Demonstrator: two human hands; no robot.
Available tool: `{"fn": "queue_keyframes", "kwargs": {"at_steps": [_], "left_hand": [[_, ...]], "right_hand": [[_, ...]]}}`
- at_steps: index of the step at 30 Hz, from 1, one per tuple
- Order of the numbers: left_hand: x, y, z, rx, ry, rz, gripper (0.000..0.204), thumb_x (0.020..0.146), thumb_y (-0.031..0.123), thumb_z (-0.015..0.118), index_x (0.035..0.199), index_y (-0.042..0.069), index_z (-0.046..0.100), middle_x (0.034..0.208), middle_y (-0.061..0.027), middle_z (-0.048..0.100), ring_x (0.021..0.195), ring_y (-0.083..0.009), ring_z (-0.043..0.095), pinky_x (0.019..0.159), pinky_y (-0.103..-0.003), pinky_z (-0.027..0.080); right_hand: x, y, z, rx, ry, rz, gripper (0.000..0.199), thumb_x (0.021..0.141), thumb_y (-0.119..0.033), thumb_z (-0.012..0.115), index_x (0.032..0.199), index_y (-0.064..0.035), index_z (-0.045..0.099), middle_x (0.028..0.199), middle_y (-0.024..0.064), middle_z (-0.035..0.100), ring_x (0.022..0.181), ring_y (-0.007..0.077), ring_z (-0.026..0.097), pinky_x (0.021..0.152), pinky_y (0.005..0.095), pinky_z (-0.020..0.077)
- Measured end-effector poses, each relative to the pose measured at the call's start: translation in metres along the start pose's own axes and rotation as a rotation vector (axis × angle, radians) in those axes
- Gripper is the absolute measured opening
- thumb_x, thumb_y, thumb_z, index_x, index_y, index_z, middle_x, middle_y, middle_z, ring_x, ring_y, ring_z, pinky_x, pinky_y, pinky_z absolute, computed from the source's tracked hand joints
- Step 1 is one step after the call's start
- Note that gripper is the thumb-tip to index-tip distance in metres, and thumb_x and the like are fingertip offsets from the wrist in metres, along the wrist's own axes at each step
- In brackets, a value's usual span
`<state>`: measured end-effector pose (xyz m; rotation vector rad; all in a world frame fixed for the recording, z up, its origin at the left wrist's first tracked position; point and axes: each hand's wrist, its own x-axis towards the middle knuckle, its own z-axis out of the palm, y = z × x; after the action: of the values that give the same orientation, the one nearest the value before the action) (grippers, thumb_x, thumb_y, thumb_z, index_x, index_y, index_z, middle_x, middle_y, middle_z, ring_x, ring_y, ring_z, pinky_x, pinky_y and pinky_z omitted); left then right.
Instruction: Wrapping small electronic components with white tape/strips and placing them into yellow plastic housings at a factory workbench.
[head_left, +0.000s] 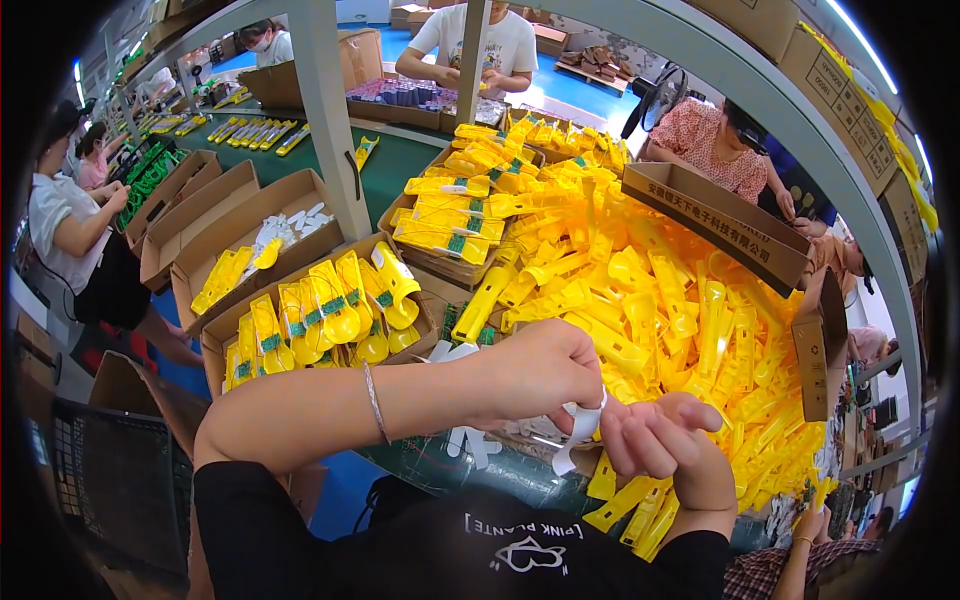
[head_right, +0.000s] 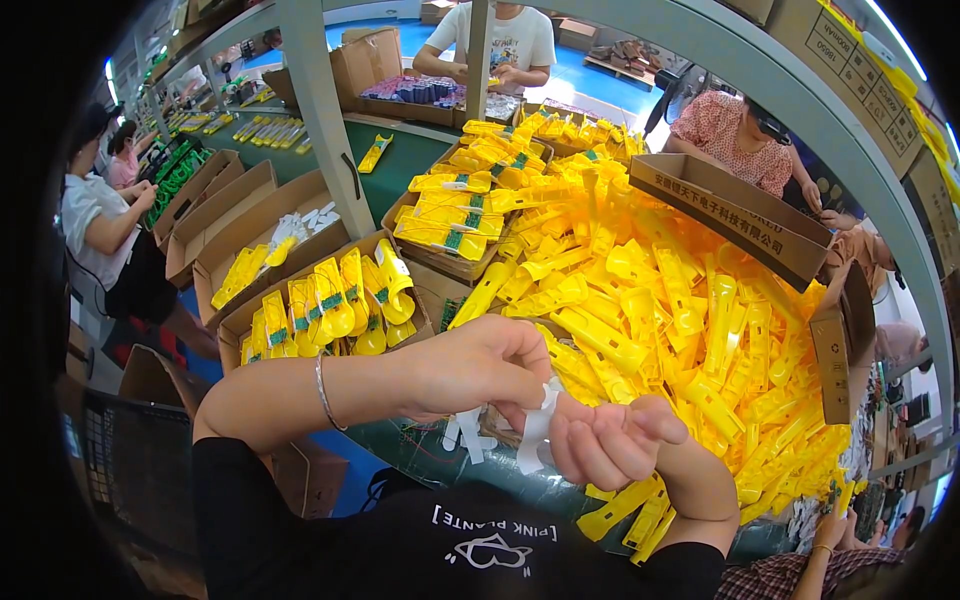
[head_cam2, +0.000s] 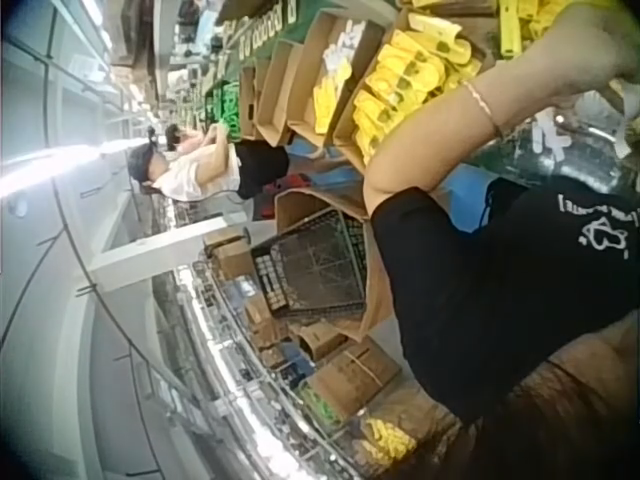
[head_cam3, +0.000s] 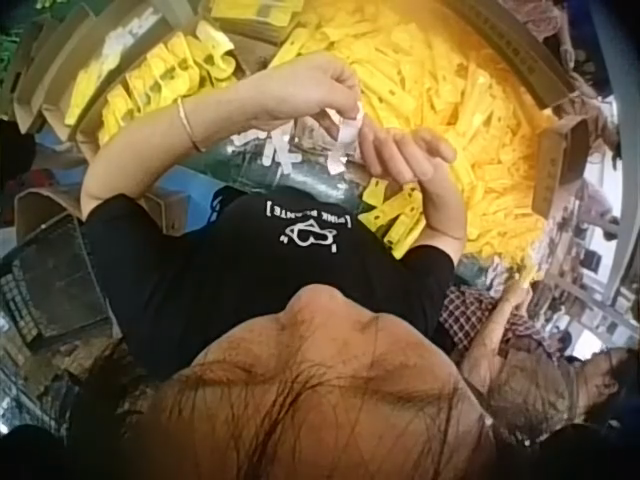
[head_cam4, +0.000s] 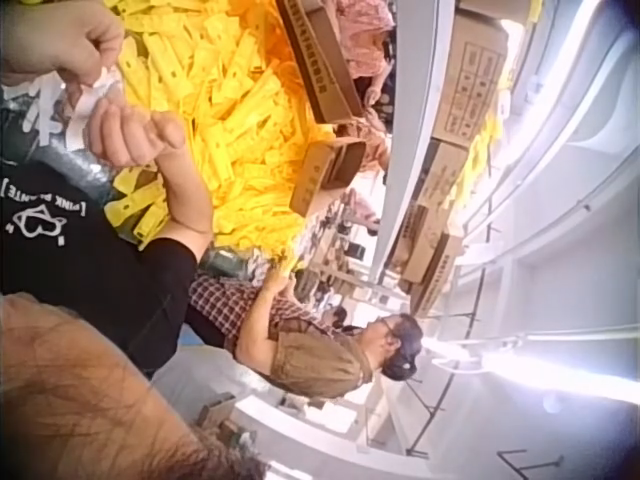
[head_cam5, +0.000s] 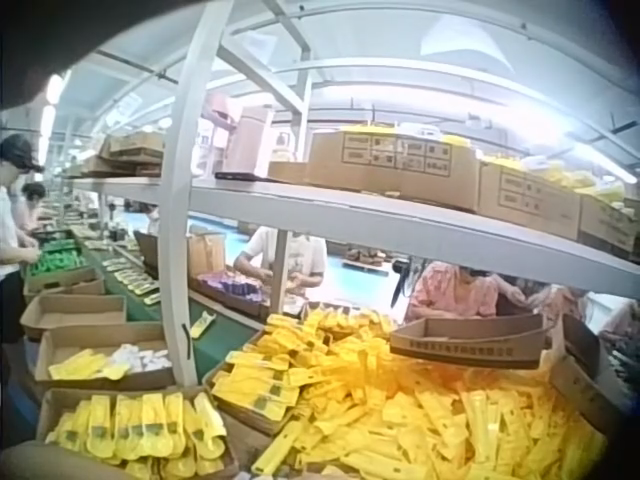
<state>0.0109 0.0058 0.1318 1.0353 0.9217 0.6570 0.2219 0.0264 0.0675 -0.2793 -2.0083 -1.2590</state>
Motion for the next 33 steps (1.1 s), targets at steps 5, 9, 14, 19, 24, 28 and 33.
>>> {"fn": "queue_keyframes", "kwargs": {"at_steps": [5,9,14,19,24,28,33], "left_hand": [[-0.002,-0.001,0.0,0.002,0.008,0.005,0.012,0.074,0.005,0.06,0.081,0.0,0.051,0.078,-0.0052,0.054,0.063,-0.0119,0.059,0.057,-0.022,0.047],[0.0,-0.003,0.0,-0.021,-0.005,-0.027,0.013,0.074,0.005,0.06,0.082,0.0,0.051,0.078,-0.0051,0.054,0.063,-0.0126,0.059,0.057,-0.023,0.049],[-0.001,0.0,0.002,-0.017,-0.027,-0.056,0.014,0.075,0.006,0.059,0.084,0.0,0.05,0.08,-0.0052,0.053,0.063,-0.0123,0.059,0.056,-0.023,0.049],[-0.001,-0.002,0.003,-0.026,-0.033,-0.054,0.015,0.076,0.007,0.059,0.085,0.0,0.05,0.079,-0.005,0.053,0.063,-0.0112,0.059,0.056,-0.023,0.05],[0.001,-0.004,0.002,-0.027,-0.05,-0.054,0.016,0.076,0.008,0.06,0.085,0.0,0.05,0.079,-0.0052,0.053,0.064,-0.0117,0.059,0.056,-0.023,0.05],[0.001,-0.005,0.002,-0.016,-0.061,-0.064,0.017,0.076,0.008,0.06,0.086,0.0,0.05,0.081,-0.006,0.054,0.064,-0.0128,0.059,0.057,-0.025,0.05],[0.002,-0.007,0.001,-0.037,-0.066,-0.072,0.017,0.076,0.008,0.06,0.087,-0.001,0.05,0.081,-0.0068,0.054,0.066,-0.0138,0.06,0.057,-0.026,0.051]], "right_hand": [[0.001,-0.01,0.001,0.046,-0.006,0.104,0.055,0.063,0.006,0.065,0.098,-0.0316,0.045,0.097,-0.0055,0.03,0.088,0.0096,0.034,0.072,0.0311,0.0294],[0.005,0.002,0.01,0.024,0.009,0.023,0.054,0.063,0.006,0.064,0.097,-0.0318,0.045,0.097,-0.0059,0.03,0.087,0.0088,0.034,0.072,0.0325,0.0291],[0.01,0.005,0.031,0.002,0.379,-0.038,0.025,0.069,-0.012,0.058,0.079,-0.0311,0.045,0.089,-0.0077,0.034,0.081,0.0064,0.034,0.075,0.0347,0.0278],[0.011,0.012,0.029,0.034,0.35,-0.111,0.023,0.07,-0.016,0.06,0.08,-0.0309,0.047,0.09,-0.0077,0.034,0.081,0.0064,0.034,0.073,0.0342,0.0262],[0.014,0.015,0.024,0.058,0.309,-0.155,0.016,0.074,-0.018,0.057,0.08,-0.0282,0.047,0.089,-0.0072,0.034,0.079,0.0057,0.035,0.075,0.0291,0.0272],[0.012,0.004,0.032,-0.026,0.409,-0.042,0.011,0.078,-0.014,0.049,0.078,-0.0236,0.044,0.087,-0.0069,0.035,0.075,0.0041,0.034,0.081,0.0201,0.0271],[0.013,0.001,0.026,0.008,0.416,-0.039,0.013,0.077,-0.01,0.046,0.077,-0.0219,0.043,0.086,-0.0069,0.035,0.073,0.0038,0.034,0.084,0.0192,0.0268]]}}
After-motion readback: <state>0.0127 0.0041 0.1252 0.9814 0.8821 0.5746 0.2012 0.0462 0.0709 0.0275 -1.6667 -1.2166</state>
